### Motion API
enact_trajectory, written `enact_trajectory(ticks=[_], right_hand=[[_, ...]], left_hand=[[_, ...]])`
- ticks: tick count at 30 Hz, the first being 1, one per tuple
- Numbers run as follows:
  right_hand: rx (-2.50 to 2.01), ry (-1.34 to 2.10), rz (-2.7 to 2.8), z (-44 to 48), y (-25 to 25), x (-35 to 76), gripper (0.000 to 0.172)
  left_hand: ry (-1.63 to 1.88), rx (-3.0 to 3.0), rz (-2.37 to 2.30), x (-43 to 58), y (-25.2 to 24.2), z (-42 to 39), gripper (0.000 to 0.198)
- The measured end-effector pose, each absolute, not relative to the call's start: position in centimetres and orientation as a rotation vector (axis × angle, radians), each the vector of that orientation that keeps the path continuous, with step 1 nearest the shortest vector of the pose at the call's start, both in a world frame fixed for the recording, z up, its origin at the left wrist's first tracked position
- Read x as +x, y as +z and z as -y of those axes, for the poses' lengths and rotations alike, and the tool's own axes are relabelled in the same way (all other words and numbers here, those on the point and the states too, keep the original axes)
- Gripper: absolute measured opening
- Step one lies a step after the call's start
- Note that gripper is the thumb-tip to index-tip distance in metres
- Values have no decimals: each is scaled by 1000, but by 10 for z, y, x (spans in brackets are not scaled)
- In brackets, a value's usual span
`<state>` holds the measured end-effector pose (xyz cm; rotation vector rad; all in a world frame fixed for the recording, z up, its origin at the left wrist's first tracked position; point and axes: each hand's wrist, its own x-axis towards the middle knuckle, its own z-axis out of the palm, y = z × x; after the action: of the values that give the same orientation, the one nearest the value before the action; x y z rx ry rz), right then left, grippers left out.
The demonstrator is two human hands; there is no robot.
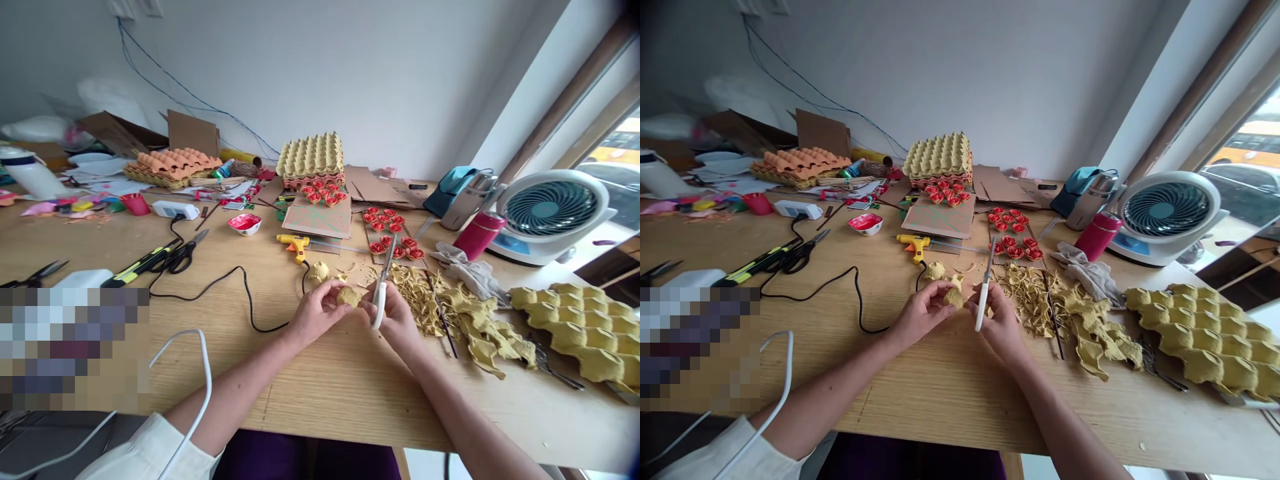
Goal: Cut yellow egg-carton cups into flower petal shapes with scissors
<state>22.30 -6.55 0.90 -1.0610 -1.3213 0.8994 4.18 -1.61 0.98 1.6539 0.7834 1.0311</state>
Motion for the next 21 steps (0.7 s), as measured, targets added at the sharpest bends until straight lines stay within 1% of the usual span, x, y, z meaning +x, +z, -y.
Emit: enact_trajectory(ticks=[8, 14, 21], right_hand=[[-1169, 794, 1303, 64, 8, 235, 28], [-1153, 924, 1339, 66, 7, 224, 36], [-1120, 911, 1271, 63, 6, 232, 34]], left_hand=[[1088, 1499, -751, 41, 6, 9, 36], [1045, 1681, -780, 44, 6, 15, 37], [1071, 1642, -776, 43, 4, 12, 35]])
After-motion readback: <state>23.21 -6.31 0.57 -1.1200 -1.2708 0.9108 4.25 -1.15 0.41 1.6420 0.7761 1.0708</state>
